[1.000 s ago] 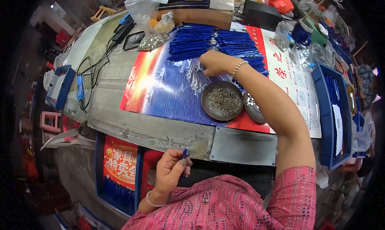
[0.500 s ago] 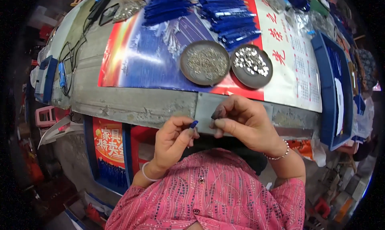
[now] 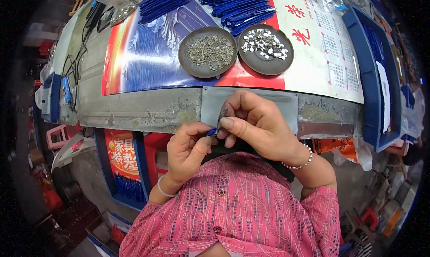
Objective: Assembling small hardware components into blue plastic housings at a manual workstation.
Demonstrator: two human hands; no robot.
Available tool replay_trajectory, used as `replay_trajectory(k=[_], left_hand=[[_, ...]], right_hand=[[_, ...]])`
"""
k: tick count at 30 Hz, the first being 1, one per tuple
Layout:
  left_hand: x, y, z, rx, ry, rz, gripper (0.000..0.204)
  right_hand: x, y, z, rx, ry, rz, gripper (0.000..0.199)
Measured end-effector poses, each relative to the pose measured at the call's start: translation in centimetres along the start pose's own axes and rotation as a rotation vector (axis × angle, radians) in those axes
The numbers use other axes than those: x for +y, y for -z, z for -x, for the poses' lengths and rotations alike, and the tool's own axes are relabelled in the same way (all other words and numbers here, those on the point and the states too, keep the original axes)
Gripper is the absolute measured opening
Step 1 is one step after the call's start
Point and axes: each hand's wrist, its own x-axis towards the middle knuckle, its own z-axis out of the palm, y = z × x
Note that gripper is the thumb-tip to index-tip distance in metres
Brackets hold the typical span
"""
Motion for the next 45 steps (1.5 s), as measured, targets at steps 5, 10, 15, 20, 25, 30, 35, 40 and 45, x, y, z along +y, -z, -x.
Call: replay_trajectory(k=[5,10,15,20,25,30,35,40,45], left_hand=[[0.0,0.0,0.0,-0.025,-0.020,-0.042,0.018],[0.2,-0.2,-0.1,0.006,-0.005,-0.010,0.016],[0.3,-0.2,-0.2,0.054,-0.026,-0.031,0.016],[-0.4,0.4,-0.1,-0.004,-0.089,-0.058,0.017],[-0.3,0.6,-0.1,0.027,-0.113,-0.082,0.016],[-0.2,1.0,-0.4,0.046,-0.156,-0.066,0.016],[-0.1,1.5,-0.5,0.064,-0.238,-0.136,0.017],[-0.1,2.4,0.2,0.095,-0.205,-0.082,0.019],[0.0,3.1,0.6,0.111,-0.122,-0.038,0.023]], right_hand=[[0.2,0.0,0.0,0.003,0.026,0.051,0.013],[-0.1,-0.3,0.2,0.003,0.063,0.210,0.011],[-0.3,-0.9,0.1,0.017,0.058,0.206,0.010],[0.1,-1.2,0.2,0.053,0.080,0.413,0.010],[0.5,-1.6,-0.1,-0.031,0.222,0.705,0.009],[0.3,-1.5,-0.7,-0.021,0.169,0.473,0.010],[-0.9,-1.7,-1.3,-0.076,-0.018,0.539,0.013],[-3.0,-0.3,-5.0,-0.007,0.145,0.988,0.012],[-3.0,1.7,-10.3,0.029,0.394,1.482,0.016]])
